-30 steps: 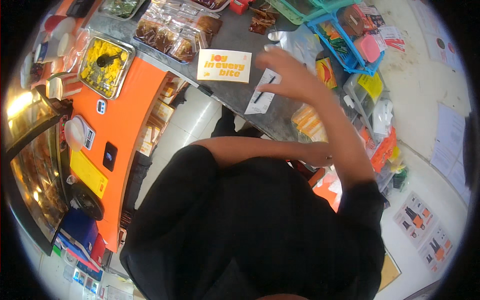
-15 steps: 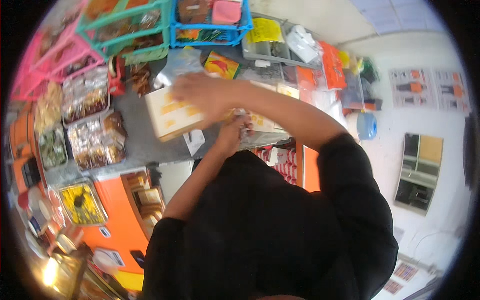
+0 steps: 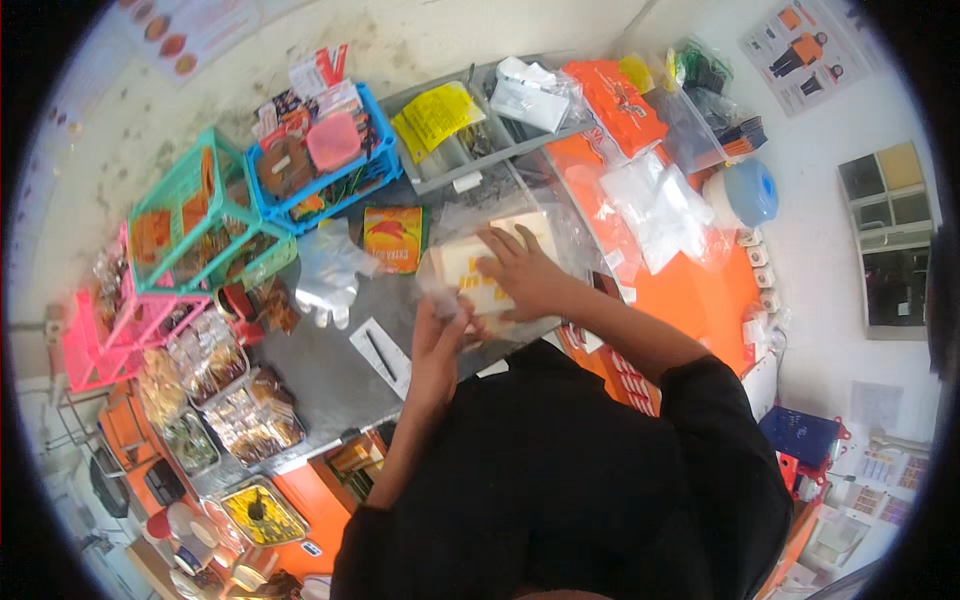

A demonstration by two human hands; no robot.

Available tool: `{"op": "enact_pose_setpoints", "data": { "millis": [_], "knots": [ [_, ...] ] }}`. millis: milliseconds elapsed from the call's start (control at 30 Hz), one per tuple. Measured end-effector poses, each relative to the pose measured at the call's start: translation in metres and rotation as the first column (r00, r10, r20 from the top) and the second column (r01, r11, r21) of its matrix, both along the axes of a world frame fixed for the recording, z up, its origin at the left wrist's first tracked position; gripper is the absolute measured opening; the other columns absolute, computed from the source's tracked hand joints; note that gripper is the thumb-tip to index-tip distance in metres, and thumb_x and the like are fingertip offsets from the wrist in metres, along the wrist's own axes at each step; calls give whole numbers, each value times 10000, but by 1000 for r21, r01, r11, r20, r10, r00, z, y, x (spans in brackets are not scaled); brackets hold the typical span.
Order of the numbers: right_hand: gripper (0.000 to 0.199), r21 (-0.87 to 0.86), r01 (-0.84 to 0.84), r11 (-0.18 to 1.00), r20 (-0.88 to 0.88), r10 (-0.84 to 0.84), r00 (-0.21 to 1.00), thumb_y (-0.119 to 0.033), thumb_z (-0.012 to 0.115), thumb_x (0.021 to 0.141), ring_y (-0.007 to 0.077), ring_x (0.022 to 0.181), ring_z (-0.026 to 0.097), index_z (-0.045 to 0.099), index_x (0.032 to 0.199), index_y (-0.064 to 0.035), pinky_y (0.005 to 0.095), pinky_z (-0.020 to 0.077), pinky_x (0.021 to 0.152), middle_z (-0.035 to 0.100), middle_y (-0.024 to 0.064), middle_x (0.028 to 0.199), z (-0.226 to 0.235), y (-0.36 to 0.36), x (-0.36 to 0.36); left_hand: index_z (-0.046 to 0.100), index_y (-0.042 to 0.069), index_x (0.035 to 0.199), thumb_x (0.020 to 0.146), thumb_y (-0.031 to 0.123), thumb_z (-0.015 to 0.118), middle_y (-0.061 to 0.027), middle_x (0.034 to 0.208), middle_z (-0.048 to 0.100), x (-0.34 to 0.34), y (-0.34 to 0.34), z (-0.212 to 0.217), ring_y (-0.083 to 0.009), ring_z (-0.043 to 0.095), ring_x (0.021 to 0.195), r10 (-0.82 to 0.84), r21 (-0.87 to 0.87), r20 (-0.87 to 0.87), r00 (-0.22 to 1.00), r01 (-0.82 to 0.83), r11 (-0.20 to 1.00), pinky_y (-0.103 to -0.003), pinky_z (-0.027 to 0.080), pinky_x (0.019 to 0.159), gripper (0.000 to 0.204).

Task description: Pack cooked food into takeout boxes and organize them into plastic bags.

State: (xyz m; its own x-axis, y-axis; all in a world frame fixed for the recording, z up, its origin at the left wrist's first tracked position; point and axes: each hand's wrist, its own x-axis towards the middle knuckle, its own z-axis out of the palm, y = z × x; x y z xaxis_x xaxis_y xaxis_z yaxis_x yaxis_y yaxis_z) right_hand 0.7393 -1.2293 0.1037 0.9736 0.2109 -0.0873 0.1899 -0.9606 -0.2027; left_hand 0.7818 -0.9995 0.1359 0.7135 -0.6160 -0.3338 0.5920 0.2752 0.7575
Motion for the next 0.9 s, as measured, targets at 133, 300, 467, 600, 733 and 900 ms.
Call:
{"op": "enact_pose_setpoints", "data": {
  "millis": [133, 300, 467, 600, 733, 900],
  "knots": [
    [511, 357, 107, 928, -88, -81, 993, -419, 791, 792, 334, 1197, 571, 640, 1158, -96, 514, 439, 994, 575, 193, 1309, 51, -76, 28, 516, 15, 1317, 1029, 118, 522, -89, 1174, 607, 7, 18, 18, -188, 597, 1100, 9, 349, 240, 971, -94, 932, -350, 508, 942, 306],
    [281, 348, 438, 829, 140, -508, 850, -308, 695, 875, 308, 1051, 652, 708, 1070, -107, 448, 515, 890, 682, 149, 1098, -19, -293, 154, 555, 25, 1255, 1040, 151, 525, -69, 1163, 614, 28, 33, 56, -158, 582, 1076, -74, 643, 688, 722, -559, 524, -315, 458, 916, 251],
    [404, -91, 586, 805, 299, -539, 787, -385, 712, 851, 345, 1237, 550, 697, 1129, -93, 555, 423, 1038, 603, 138, 1282, -104, -356, 286, 539, 24, 1239, 1032, 130, 526, -71, 1119, 611, 3, 6, 89, -153, 578, 999, 269, 426, 804, 531, -828, 364, -303, 462, 875, 232],
    [400, -84, 648, 757, 401, -570, 717, -367, 686, 859, 367, 1229, 562, 688, 1135, -77, 647, 328, 1089, 612, 137, 1318, -168, -390, 345, 529, 14, 1211, 1025, 107, 528, -74, 1072, 599, -4, -14, 91, -153, 575, 979, 322, 402, 841, 435, -901, 167, -297, 471, 858, 208],
    [381, 85, 753, 653, 211, -750, 627, -355, 656, 896, 359, 1066, 652, 710, 1125, -56, 598, 385, 1025, 709, 132, 1127, -137, -421, 353, 533, 10, 1172, 1017, 85, 527, -70, 1027, 578, -5, -14, 90, -154, 566, 952, 330, 416, 843, 425, -904, 100, -301, 471, 859, 172],
    [331, 605, 308, 734, 479, -644, 596, -337, 659, 950, 303, 891, 700, 716, 1081, -38, 406, 515, 761, 741, 105, 1000, -86, -465, 319, 542, 7, 1136, 1007, 67, 534, -68, 1023, 575, 26, -48, 100, -151, 558, 945, 230, 376, 878, 420, -902, 212, -291, 463, 868, 142]
  ]
}}
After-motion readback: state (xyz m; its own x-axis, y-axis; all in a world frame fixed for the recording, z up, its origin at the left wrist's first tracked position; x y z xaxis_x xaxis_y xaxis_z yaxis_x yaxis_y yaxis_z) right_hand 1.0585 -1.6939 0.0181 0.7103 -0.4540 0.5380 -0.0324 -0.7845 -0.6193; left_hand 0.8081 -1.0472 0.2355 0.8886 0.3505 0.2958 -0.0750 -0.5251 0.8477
